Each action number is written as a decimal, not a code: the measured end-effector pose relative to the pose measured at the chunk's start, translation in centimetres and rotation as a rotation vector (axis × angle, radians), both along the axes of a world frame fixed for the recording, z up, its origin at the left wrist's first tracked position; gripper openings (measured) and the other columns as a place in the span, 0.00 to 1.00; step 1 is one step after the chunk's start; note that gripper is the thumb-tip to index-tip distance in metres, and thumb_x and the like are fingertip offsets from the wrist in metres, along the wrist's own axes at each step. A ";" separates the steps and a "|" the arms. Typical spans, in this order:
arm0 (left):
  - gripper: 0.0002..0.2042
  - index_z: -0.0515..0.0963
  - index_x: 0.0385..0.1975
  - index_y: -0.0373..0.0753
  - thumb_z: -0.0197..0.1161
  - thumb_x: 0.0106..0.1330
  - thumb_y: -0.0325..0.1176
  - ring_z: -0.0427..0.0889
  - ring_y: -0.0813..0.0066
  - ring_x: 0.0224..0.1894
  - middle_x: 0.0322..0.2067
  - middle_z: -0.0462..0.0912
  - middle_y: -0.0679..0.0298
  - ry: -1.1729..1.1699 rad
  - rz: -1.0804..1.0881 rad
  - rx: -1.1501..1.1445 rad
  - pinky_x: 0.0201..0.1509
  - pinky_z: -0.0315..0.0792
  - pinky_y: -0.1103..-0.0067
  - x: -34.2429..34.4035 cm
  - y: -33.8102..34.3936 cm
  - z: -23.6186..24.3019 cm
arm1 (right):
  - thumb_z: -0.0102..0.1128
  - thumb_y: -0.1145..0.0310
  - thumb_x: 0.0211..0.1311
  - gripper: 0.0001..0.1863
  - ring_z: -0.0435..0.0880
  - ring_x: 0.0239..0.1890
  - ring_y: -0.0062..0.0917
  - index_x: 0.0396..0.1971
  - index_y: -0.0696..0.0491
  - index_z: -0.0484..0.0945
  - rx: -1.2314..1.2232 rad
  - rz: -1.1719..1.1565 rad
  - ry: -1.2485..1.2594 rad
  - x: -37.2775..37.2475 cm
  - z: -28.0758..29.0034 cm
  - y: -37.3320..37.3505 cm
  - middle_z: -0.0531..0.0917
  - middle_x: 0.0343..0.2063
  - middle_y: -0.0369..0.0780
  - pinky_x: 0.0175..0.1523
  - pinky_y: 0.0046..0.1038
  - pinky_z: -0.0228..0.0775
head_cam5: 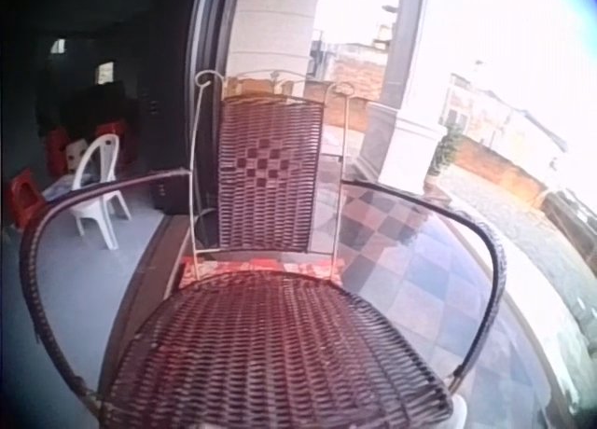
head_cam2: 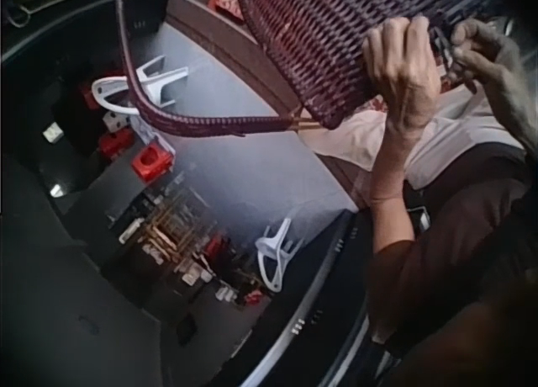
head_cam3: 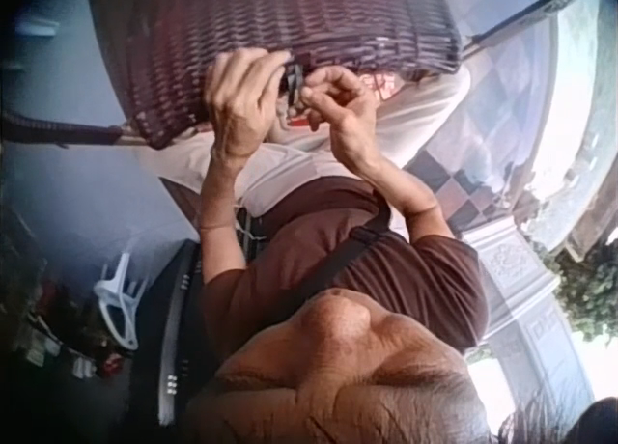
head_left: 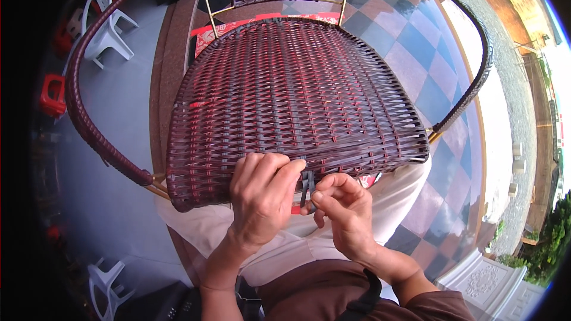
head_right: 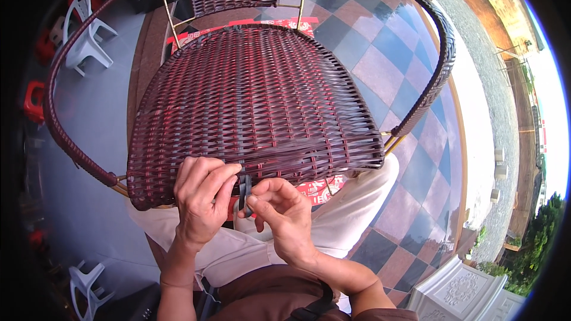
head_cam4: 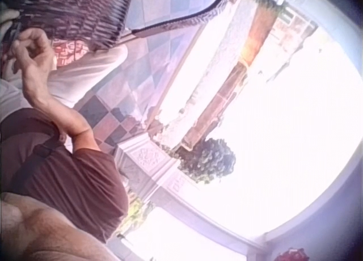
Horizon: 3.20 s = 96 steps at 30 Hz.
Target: The person repairs a woven chair by hand and with a screwdriver, weaving a loose strip of material back into the seat and using a screwdriver to pry and secure the weaving.
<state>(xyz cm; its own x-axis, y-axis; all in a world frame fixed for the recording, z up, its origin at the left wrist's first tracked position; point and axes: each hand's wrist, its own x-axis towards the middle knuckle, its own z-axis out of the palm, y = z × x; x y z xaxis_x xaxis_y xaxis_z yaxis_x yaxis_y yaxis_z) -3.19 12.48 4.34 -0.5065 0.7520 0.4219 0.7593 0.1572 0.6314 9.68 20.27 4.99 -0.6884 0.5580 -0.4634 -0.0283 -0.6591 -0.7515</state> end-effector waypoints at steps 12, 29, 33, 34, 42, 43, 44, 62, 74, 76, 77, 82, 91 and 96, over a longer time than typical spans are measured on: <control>0.06 0.73 0.25 0.40 0.61 0.47 0.24 0.67 0.67 0.29 0.25 0.71 0.66 -0.071 -0.026 -0.081 0.35 0.60 0.73 0.0 1.0 0.6 | 0.57 0.79 0.55 0.07 0.80 0.26 0.18 0.33 0.59 0.71 0.026 0.007 -0.020 -0.2 0.4 0.1 0.80 0.24 0.37 0.22 0.13 0.65; 0.04 0.71 0.28 0.38 0.54 0.53 0.23 0.66 0.67 0.28 0.23 0.68 0.63 -0.144 -0.047 -0.118 0.34 0.60 0.72 -0.4 0.8 1.2 | 0.62 0.78 0.52 0.16 0.72 0.18 0.11 0.37 0.56 0.64 0.244 -0.037 -0.087 -0.6 -0.5 -0.5 0.79 0.22 0.36 0.20 0.12 0.63; 0.05 0.71 0.29 0.36 0.54 0.53 0.21 0.70 0.66 0.27 0.25 0.70 0.62 -0.167 -0.031 -0.072 0.32 0.64 0.73 -0.7 0.8 0.9 | 0.62 0.78 0.52 0.16 0.72 0.18 0.11 0.37 0.56 0.64 0.238 -0.043 -0.079 -0.6 -0.4 -0.4 0.79 0.22 0.37 0.20 0.12 0.64; 0.05 0.70 0.29 0.35 0.54 0.53 0.20 0.71 0.66 0.27 0.25 0.71 0.61 -0.195 -0.021 -0.046 0.32 0.65 0.73 -0.7 0.8 0.9 | 0.62 0.79 0.52 0.16 0.72 0.18 0.11 0.37 0.56 0.64 0.238 -0.045 -0.082 -0.6 -0.3 -0.4 0.79 0.22 0.37 0.19 0.12 0.64; 0.05 0.74 0.28 0.36 0.55 0.53 0.21 0.73 0.67 0.27 0.25 0.72 0.61 -0.146 -0.063 -0.076 0.33 0.66 0.73 -1.5 1.1 1.4 | 0.62 0.80 0.51 0.17 0.72 0.18 0.10 0.38 0.57 0.64 0.345 -0.043 -0.108 -0.9 -0.2 -0.2 0.79 0.21 0.36 0.20 0.11 0.62; 0.05 0.76 0.28 0.37 0.56 0.53 0.22 0.73 0.67 0.27 0.24 0.72 0.62 -0.166 -0.094 -0.098 0.33 0.66 0.73 -1.7 1.2 1.6 | 0.62 0.80 0.51 0.17 0.71 0.18 0.10 0.38 0.57 0.65 0.386 -0.037 -0.123 -0.9 -0.1 -0.1 0.79 0.21 0.36 0.21 0.11 0.62; 0.06 0.77 0.29 0.37 0.57 0.52 0.22 0.73 0.67 0.27 0.24 0.72 0.62 -0.186 -0.123 -0.121 0.33 0.66 0.73 -1.8 1.2 1.7 | 0.62 0.80 0.51 0.17 0.71 0.18 0.10 0.38 0.57 0.65 0.385 -0.036 -0.123 -1.0 0.0 0.0 0.79 0.21 0.36 0.21 0.11 0.62; 0.03 0.66 0.28 0.35 0.52 0.58 0.21 0.71 0.66 0.23 0.23 0.70 0.61 -0.280 -0.113 -0.033 0.28 0.65 0.76 -2.5 1.8 0.7 | 0.62 0.78 0.46 0.09 0.74 0.23 0.28 0.31 0.58 0.76 1.373 0.117 -0.288 -2.3 2.3 3.6 0.74 0.22 0.40 0.28 0.27 0.66; 0.04 0.62 0.38 0.35 0.44 0.66 0.25 0.72 0.79 0.23 0.23 0.72 0.63 -0.650 0.008 0.250 0.27 0.68 0.83 -1.8 1.1 0.1 | 0.61 0.73 0.46 0.06 0.77 0.20 0.30 0.21 0.61 0.77 1.038 0.739 -0.058 -6.8 2.8 8.0 0.75 0.18 0.44 0.27 0.28 0.66; 0.10 0.58 0.46 0.35 0.44 0.67 0.28 0.70 0.83 0.27 0.28 0.72 0.63 -0.737 -0.024 0.195 0.31 0.67 0.86 -1.8 0.8 0.3 | 0.61 0.73 0.47 0.06 0.74 0.18 0.26 0.20 0.61 0.77 0.964 0.666 -0.031 -7.3 2.6 7.7 0.74 0.15 0.42 0.25 0.26 0.63; 0.16 0.54 0.51 0.35 0.45 0.66 0.28 0.70 0.83 0.26 0.27 0.71 0.63 -0.736 -0.028 0.224 0.32 0.67 0.87 -1.7 0.7 0.0 | 0.60 0.73 0.47 0.06 0.73 0.17 0.23 0.20 0.61 0.78 0.928 0.654 -0.004 -7.6 2.9 7.6 0.74 0.15 0.41 0.25 0.26 0.62; 0.19 0.57 0.49 0.32 0.46 0.57 0.16 0.75 0.77 0.25 0.24 0.75 0.59 -0.660 0.074 0.235 0.31 0.70 0.82 -1.3 0.5 0.2 | 0.60 0.74 0.52 0.06 0.70 0.20 0.14 0.22 0.61 0.79 0.819 0.574 0.127 -8.3 2.2 6.8 0.74 0.14 0.37 0.23 0.22 0.60; 0.07 0.75 0.24 0.35 0.64 0.44 0.23 0.71 0.63 0.31 0.27 0.72 0.62 0.002 0.151 0.047 0.34 0.66 0.71 -0.2 -0.3 0.2 | 0.60 0.71 0.53 0.06 0.71 0.19 0.10 0.23 0.58 0.81 0.563 0.540 0.101 -8.0 1.3 7.7 0.78 0.17 0.33 0.23 0.15 0.61; 0.10 0.78 0.29 0.34 0.65 0.46 0.26 0.72 0.62 0.33 0.28 0.74 0.61 0.110 0.116 0.039 0.39 0.67 0.69 0.7 -1.1 -0.9 | 0.60 0.71 0.53 0.06 0.71 0.19 0.10 0.22 0.58 0.81 0.555 0.508 0.077 -7.9 1.2 7.7 0.78 0.16 0.33 0.23 0.16 0.61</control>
<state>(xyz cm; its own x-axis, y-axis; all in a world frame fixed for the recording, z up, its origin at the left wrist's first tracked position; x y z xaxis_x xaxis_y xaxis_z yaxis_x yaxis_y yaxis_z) -2.49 11.37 3.40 -0.5381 0.6731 0.5073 0.8024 0.2248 0.5528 1.76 27.93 6.23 -0.9422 0.3011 -0.1472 0.1124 -0.1299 -0.9851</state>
